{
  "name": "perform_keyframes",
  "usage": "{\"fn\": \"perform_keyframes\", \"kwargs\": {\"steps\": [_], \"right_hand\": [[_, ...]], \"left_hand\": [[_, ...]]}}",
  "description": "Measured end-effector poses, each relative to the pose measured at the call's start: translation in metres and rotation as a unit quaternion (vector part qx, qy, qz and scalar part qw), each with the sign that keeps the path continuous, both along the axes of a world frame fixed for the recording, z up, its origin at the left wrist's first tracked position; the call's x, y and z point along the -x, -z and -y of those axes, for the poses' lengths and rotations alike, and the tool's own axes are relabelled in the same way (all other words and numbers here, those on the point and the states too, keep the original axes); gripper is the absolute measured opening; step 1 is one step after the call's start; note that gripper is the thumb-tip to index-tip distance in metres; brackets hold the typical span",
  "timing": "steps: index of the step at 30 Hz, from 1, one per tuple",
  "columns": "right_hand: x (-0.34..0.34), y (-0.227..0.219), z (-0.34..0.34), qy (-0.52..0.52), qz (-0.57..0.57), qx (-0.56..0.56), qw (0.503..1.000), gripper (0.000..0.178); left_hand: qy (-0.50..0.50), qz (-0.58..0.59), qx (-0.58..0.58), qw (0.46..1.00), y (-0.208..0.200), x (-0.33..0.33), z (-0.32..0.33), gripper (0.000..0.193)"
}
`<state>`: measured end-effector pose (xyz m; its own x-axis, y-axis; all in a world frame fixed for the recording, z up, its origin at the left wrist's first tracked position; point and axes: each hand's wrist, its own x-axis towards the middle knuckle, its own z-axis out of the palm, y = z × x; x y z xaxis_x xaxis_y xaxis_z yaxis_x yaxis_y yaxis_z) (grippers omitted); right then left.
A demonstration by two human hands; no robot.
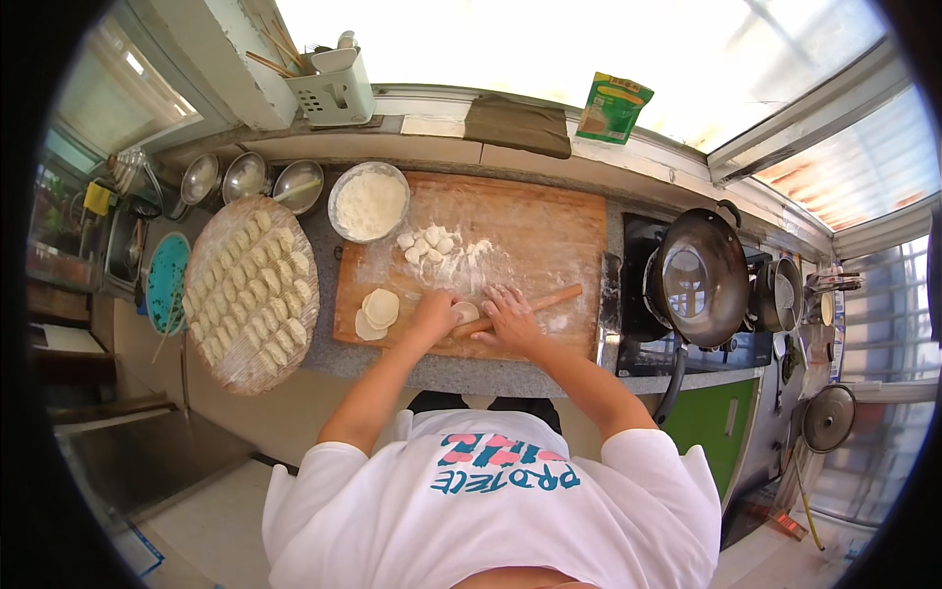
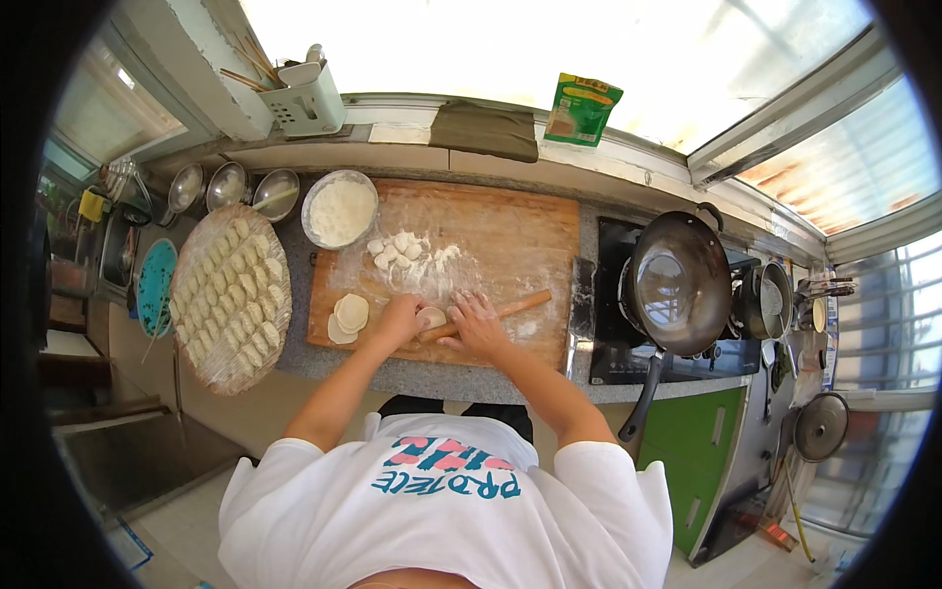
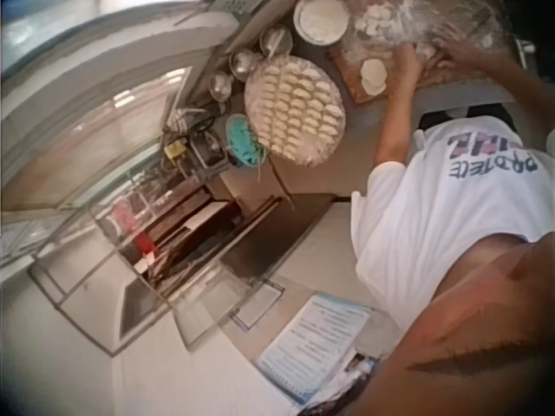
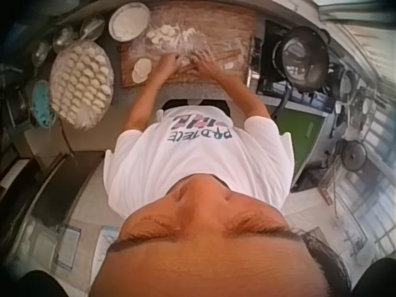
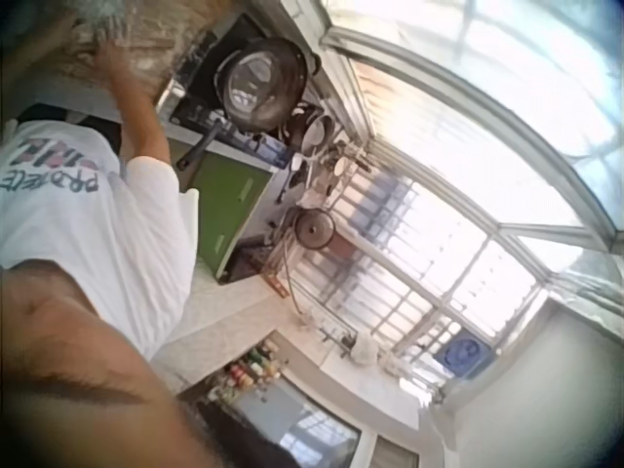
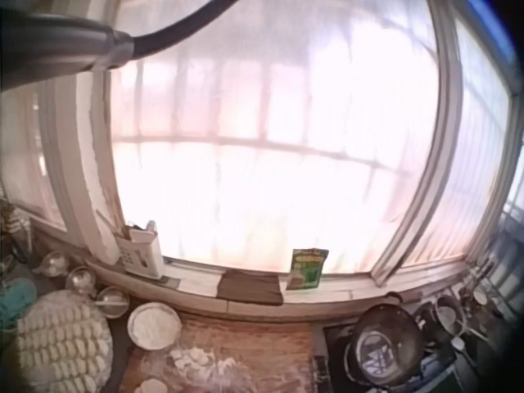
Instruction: The person stands at a kitchen counter and uses a wooden rolling pin to flatten small balls of dough into circular sheets on a floured wooden board. The person repeatedly picks up dough balls, rolls them, and places the flattened pieces on the board.
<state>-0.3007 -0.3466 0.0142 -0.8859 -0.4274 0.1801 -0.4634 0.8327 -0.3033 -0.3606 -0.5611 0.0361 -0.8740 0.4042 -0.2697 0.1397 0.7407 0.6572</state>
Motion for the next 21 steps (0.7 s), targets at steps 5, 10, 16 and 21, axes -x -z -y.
{"fn": "perform_keyframes", "kwargs": {"steps": [5, 10, 16, 21], "right_hand": [[-0.043, 0.007, -0.019, -0.034, 0.009, 0.010, 0.999, 0.046], [-0.018, -0.011, 0.000, 0.022, -0.020, -0.012, 0.999, 0.060], [0.026, -0.011, 0.007, 0.053, -0.010, 0.006, 0.999, 0.064], [-0.033, 0.018, -0.014, -0.015, 0.011, -0.018, 1.000, 0.053]], "left_hand": [[0.078, -0.052, 0.009, 0.996, 0.007, -0.003, -0.005, 0.014], [0.069, -0.029, -0.041, 0.996, 0.005, 0.004, -0.007, 0.016], [-0.002, -0.014, -0.076, 0.997, 0.011, 0.006, -0.006, 0.017], [0.072, -0.066, -0.021, 0.995, 0.017, 0.002, -0.008, 0.011]]}}
